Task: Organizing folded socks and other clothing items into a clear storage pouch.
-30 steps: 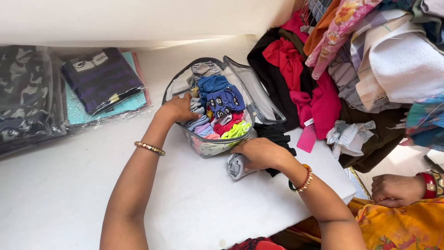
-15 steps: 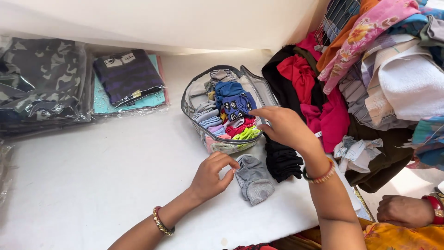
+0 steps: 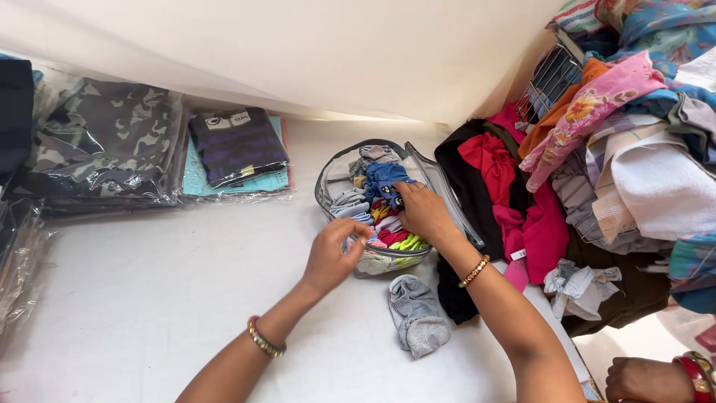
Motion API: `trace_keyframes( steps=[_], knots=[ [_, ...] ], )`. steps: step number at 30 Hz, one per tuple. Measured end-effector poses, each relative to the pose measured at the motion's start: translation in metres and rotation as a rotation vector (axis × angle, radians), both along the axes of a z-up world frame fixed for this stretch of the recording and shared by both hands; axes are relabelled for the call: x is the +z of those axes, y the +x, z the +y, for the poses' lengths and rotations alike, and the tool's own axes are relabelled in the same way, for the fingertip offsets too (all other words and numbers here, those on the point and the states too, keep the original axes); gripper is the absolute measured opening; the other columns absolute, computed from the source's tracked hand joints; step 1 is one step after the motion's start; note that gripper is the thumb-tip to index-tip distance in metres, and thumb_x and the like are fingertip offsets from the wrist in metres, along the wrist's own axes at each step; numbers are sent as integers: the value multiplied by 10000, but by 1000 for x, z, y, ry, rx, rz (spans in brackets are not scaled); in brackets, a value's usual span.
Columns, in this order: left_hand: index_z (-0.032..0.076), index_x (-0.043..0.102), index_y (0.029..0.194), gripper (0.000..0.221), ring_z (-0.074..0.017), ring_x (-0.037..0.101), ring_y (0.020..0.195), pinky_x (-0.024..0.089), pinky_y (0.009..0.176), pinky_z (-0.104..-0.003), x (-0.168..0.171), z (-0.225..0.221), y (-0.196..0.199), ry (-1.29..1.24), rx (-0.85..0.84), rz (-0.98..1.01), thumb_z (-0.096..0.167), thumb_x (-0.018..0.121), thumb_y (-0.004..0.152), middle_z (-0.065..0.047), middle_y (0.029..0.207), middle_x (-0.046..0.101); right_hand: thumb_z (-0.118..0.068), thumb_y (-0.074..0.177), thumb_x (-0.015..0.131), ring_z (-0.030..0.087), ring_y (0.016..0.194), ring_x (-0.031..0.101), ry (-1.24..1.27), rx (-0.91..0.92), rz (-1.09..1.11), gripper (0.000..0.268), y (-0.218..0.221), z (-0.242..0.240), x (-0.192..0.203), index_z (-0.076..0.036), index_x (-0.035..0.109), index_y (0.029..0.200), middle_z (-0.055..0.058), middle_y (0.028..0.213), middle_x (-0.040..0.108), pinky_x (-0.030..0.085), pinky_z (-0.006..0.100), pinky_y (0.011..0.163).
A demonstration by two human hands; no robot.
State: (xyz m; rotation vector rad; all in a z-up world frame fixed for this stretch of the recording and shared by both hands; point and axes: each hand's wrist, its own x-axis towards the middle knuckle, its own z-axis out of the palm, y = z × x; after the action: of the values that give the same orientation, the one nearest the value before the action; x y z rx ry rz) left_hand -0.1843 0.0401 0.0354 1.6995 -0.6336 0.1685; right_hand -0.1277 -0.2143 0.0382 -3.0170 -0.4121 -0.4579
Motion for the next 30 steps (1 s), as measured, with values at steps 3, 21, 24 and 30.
trace_keyframes(
  steps=[3, 21, 24, 30],
  knots=[
    [67, 717, 1089, 277, -211, 719, 988, 568, 938, -364, 13, -6, 59, 16, 77, -61, 4, 548, 879, -91, 1054, 733, -96, 779, 696, 355, 1039, 678, 59, -43, -10, 461, 3, -8, 7, -80, 663, 1238, 160, 1055, 734, 541, 451, 884],
    [-52, 411, 1505, 1053, -347, 608, 1279, 472, 1081, -417, -64, -65, 156, 1179, -297, 189, 801, 428, 886, -250, 1395, 601, 41, 758, 680, 347, 998, 705, 207, 395, 297, 415, 131, 58, 6, -66, 710, 1157, 161, 1072, 745, 553, 411, 851],
    [-25, 249, 1586, 1140, -347, 605, 1273, 478, 1065, -429, -51, -62, 138, 1198, -285, 171, 842, 405, 861, -232, 1393, 607, 23, 803, 652, 367, 1027, 704, -38, 413, 338, 421, 149, 76, -36, -115, 716, 1196, 153, 1128, 740, 553, 444, 879],
    [29, 472, 1473, 1096, -344, 653, 1199, 538, 989, -450, -42, -54, 124, 1145, -207, 134, 871, 480, 771, -192, 1388, 608, 35, 722, 659, 364, 1035, 696, -180, 409, 545, 552, 130, 94, -16, -191, 720, 1222, 151, 1135, 738, 545, 441, 893]
  ],
)
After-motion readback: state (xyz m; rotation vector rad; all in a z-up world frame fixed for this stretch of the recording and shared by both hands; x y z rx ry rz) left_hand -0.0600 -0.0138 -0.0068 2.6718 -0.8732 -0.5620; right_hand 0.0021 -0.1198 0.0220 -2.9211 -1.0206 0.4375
